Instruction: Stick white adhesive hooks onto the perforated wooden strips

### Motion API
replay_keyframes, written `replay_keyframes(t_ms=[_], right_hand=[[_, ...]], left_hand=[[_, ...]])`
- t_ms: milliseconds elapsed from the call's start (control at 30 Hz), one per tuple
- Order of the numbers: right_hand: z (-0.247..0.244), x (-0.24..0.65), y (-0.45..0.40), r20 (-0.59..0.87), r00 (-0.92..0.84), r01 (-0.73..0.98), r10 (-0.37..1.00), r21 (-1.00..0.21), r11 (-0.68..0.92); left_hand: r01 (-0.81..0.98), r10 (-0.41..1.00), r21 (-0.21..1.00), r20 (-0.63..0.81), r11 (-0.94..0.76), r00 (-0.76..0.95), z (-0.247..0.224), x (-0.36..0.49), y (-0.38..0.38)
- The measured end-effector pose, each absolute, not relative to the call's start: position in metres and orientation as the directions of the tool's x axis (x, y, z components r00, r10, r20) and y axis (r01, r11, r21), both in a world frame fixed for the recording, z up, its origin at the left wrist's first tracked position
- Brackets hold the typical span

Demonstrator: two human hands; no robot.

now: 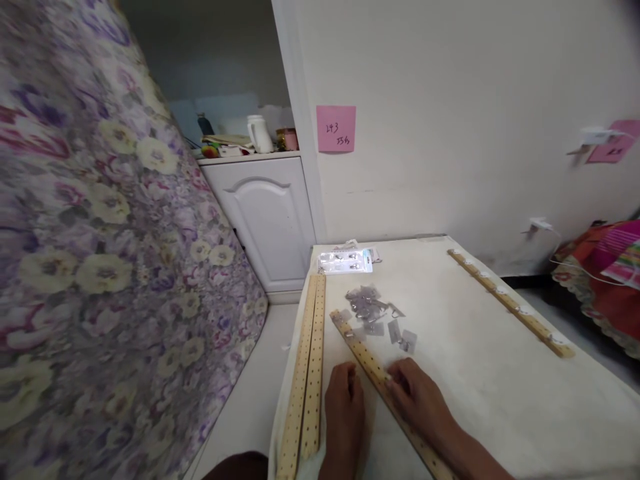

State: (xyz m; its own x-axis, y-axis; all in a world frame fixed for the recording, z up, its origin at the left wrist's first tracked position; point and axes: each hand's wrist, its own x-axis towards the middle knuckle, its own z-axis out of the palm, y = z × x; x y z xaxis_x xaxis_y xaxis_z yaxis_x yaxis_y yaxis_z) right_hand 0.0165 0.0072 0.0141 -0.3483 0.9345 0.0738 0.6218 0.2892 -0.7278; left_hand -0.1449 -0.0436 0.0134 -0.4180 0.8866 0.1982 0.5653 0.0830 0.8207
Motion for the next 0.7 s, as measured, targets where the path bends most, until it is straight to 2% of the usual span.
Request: replay_keyframes(t_ms=[200,433,533,700], right_hand=[[0.009,-0.008,0.052,0.19,-0.404,0.504,0.895,-0.77,0.391],[0.0,-0.03,0.079,0.222,-0.304,0.431,0.926,-0.835,0.342],[0.003,-0.03,0.082,0.194,-0.306,0.429,0.932,-0.846,0.317],[0.011,-0.037,0.088,0.09,-0.332,0.525,0.939,-0.81,0.263]], left_hand=[[0.589,0.889,0.798,0.17,0.129,-0.425,0.026,-0.159,-0.028],[0.603,0.914,0.791,0.165,0.101,-0.37,0.029,-0.171,-0.002],[0.582,0.914,0.807,0.154,0.103,-0.375,0.028,-0.171,0.004],[0.571,0.9,0.801,0.103,0.177,-0.424,0.023,-0.171,0.008]])
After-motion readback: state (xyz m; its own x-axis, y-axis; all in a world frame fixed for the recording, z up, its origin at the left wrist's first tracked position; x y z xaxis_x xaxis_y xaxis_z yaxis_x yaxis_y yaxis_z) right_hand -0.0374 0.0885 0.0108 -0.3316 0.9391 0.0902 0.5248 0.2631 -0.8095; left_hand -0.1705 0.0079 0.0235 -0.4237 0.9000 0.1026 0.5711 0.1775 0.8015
